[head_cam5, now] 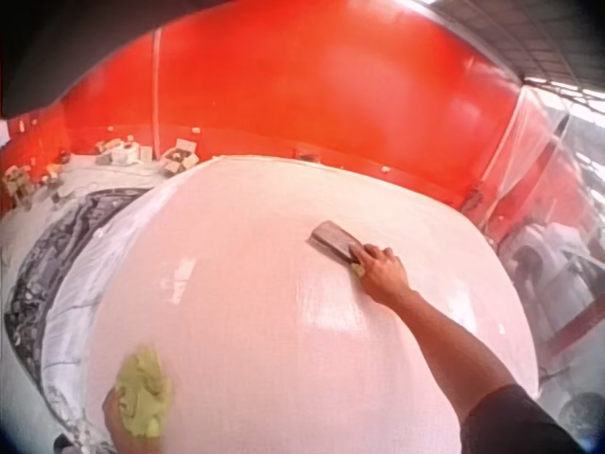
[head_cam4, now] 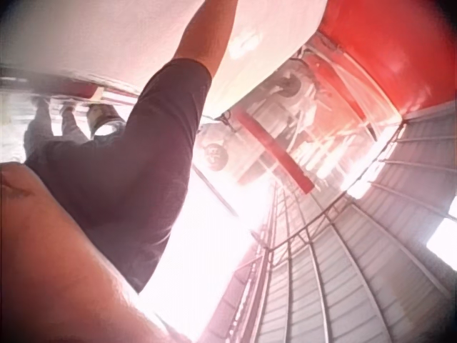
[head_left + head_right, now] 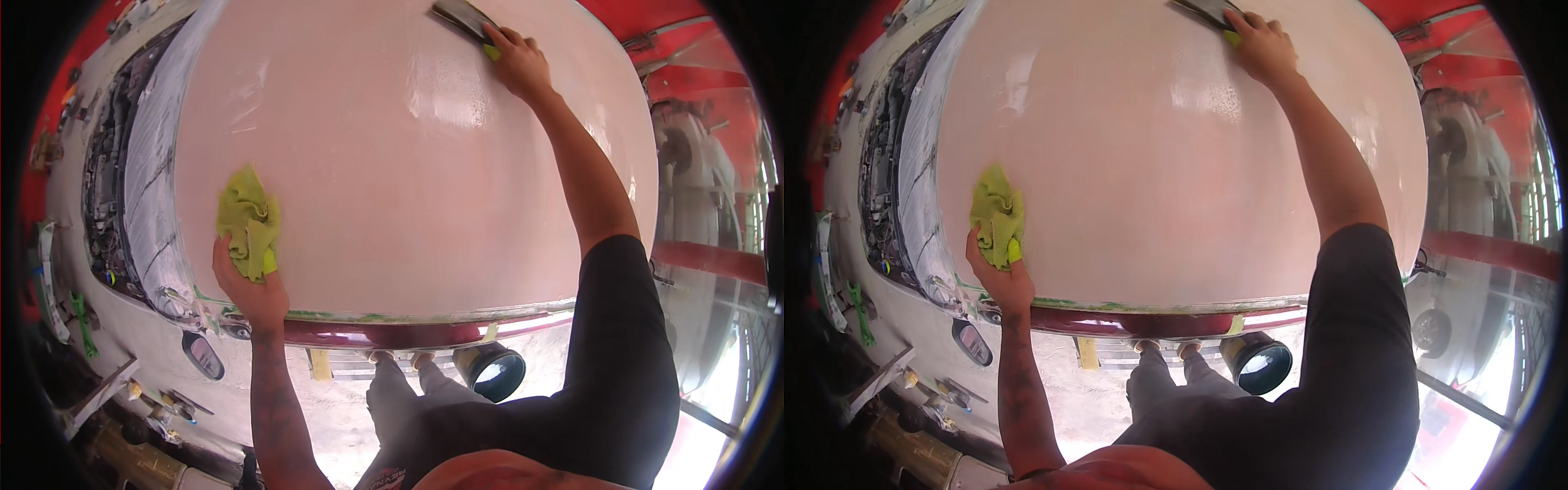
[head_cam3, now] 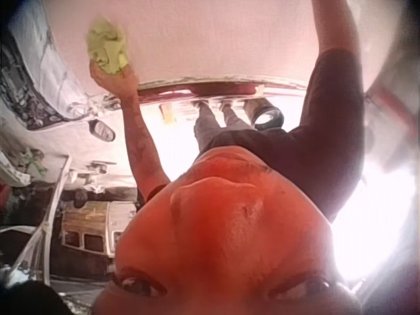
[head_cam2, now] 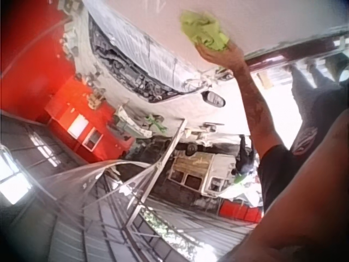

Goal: The person wets a cloth in a bucket of water, wipes the car roof, and sands the car roof using a sanding block and the cloth.

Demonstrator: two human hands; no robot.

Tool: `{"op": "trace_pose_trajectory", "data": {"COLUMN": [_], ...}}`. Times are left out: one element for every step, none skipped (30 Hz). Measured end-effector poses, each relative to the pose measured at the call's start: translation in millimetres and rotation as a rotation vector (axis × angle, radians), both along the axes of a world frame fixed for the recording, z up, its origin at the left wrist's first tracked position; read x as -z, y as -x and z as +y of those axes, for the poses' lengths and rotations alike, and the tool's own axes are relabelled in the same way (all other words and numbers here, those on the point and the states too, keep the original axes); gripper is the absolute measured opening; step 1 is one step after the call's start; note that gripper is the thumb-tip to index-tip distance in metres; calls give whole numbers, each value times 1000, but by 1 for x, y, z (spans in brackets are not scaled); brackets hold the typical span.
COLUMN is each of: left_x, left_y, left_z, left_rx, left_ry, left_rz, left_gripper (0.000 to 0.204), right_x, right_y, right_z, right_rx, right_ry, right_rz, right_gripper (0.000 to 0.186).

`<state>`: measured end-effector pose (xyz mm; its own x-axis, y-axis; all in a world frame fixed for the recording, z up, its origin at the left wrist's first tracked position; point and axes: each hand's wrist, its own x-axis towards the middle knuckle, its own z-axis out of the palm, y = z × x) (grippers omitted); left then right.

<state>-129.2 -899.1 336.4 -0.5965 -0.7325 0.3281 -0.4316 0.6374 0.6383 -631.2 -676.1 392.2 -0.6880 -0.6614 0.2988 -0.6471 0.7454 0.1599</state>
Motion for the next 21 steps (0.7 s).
{"op": "trace_pose_trajectory", "data": {"left_x": [-1,-2,-2,-3,-2,-2,-1,0,1,2,3,3,3,3,2,1,0,-1,-1,-2,-2], "left_y": [0,1,1,1,0,1,1,1,1,1,2,2,3,4,4,4,5,5,5,5,4], "left_z": [0,-1,-1,-1,-2,-3,-3,-3,-4,-3,-4,-3,-3,-2,-1,-1,0,0,0,0,0], "left_rx": [3,20,-2,9,27,22,18,24,12,18,43,41,36,40,35,31,31,34,23,18,5], "left_ry": [34,42,66,88,88,107,94,60,84,100,105,120,82,14,44,34,-15,16,33,21,44], "left_rz": [-11,-29,-12,-18,-46,-31,-11,-15,6,22,23,25,54,72,80,79,78,86,70,40,51], "left_gripper": [60,61,61,61,62,62,63,63,63,63,63,63,63,62,62,63,63,63,63,63,63], "right_x": [-4,-10,-15,-16,-18,-18,-15,-13,-11,-7,-5,-5,-9,-13,-18,-25,-25,-28,-30,-34,-31], "right_y": [-8,-11,-11,-10,-8,-7,-7,-15,-26,-40,-53,-65,-72,-76,-76,-69,-62,-50,-39,-29,-23], "right_z": [33,64,89,103,104,91,64,30,-10,-55,-99,-135,-145,-147,-130,-99,-62,-18,23,53,65], "right_rx": [32,257,478,633,649,636,648,661,495,354,258,189,110,29,35,40,146,278,395,569,527], "right_ry": [36,14,-15,-14,7,-7,33,74,152,149,63,-24,1,25,5,-13,33,-16,-15,-51,-41], "right_rz": [42,16,-35,-34,-58,-101,-83,-34,-59,-46,-36,-31,-95,-158,-169,-175,-135,-89,-116,-133,-168], "right_gripper": [53,49,51,53,52,52,52,52,50,45,47,46,39,33,34,35,49,52,50,52,52]}}
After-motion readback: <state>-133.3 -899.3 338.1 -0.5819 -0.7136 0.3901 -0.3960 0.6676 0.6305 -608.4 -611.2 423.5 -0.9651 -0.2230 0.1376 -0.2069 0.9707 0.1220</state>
